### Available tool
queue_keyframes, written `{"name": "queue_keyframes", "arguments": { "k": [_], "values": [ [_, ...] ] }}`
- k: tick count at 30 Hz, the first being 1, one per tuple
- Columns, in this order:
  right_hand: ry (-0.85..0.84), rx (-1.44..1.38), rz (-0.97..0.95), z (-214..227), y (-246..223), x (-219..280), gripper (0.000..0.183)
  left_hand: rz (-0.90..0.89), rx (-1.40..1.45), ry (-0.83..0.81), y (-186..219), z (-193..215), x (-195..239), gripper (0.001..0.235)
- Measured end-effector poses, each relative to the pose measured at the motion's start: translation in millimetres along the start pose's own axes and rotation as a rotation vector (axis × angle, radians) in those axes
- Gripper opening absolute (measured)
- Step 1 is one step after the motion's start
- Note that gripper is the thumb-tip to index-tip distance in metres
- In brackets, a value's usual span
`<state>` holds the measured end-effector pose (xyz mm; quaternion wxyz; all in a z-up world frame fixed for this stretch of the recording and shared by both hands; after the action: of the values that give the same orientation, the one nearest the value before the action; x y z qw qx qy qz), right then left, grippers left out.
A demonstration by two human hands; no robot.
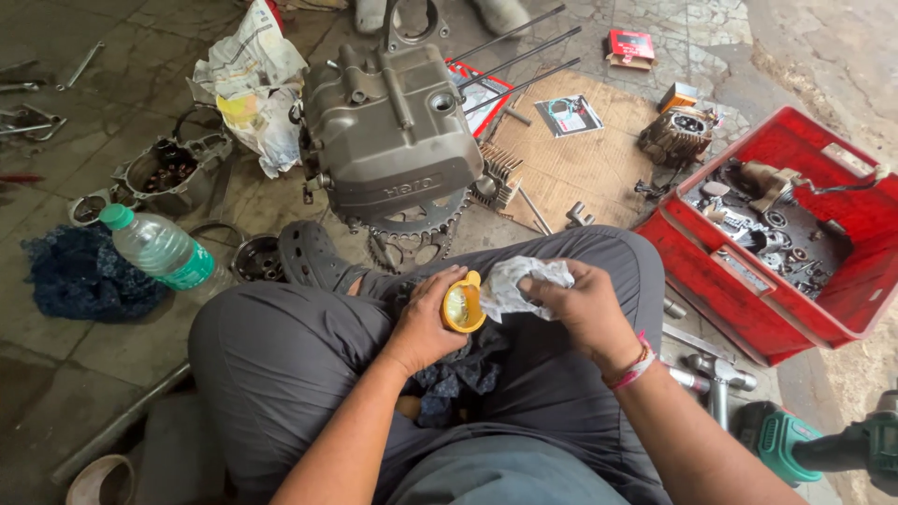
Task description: The person sits on the floor holding a motorcycle piston, wipes it with a dark cloth, scoops grease from a yellow container and applies it, then fits piston rings onto the piston using their fingers and a small hand tool, with an engine crankcase on the floor nearby.
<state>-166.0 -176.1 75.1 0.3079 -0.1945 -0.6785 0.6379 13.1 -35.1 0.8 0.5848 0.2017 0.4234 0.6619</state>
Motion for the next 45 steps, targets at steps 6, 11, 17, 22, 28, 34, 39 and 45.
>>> {"name": "queue_keyframes", "arguments": {
  "k": [6, 11, 17, 22, 28, 34, 39, 45],
  "values": [
    [-0.025, -0.044, -0.025, 2.2, 12.7, 5.7, 0.027, 0.025, -0.066, 0.036, 22.2, 5.1, 7.0, 0.102],
    [-0.031, 0.084, -0.036, -8.6, 12.5, 16.6, 0.026, -0.093, -0.213, 0.155, 86.7, 23.3, 20.7, 0.12],
    [-0.094, 0.037, 0.039, -41.3, 22.2, 41.2, 0.027, -0.051, 0.241, 0.112, 107.2, 4.7, 48.2, 0.091],
    [-0.124, -0.057, -0.033, -45.2, 57.5, 46.3, 0.019, 0.16, 0.578, 0.164, 77.1, -4.5, 60.3, 0.056],
    [0.072, -0.087, -0.12, -28.2, 50.6, 37.2, 0.029, 0.343, 0.955, 0.082, 67.9, -14.2, 63.0, 0.055],
    [0.012, -0.151, -0.007, -28.0, 22.1, 45.1, 0.021, 0.415, 1.188, 0.096, 83.2, -1.8, 67.7, 0.046],
    [-0.144, -0.293, 0.039, -42.9, -12.1, 60.4, 0.032, 0.316, 0.469, 0.039, 99.7, 9.4, 65.1, 0.042],
    [-0.431, 0.149, 0.159, -83.4, -20.8, 84.4, 0.052, 0.452, 0.136, -0.15, 87.3, -9.0, 69.5, 0.034]
  ]
}}
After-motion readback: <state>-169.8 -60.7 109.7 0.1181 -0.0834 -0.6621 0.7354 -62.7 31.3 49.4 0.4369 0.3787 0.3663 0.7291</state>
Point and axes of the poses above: each hand's wrist, its own x-axis away from the middle knuckle, its own z-axis out of the back of the hand, y = z × x, the point moved 4 cm from there along -x, towards the middle knuckle, and after that the axes turned 10 degrees about -y, right-handed, at the moved point
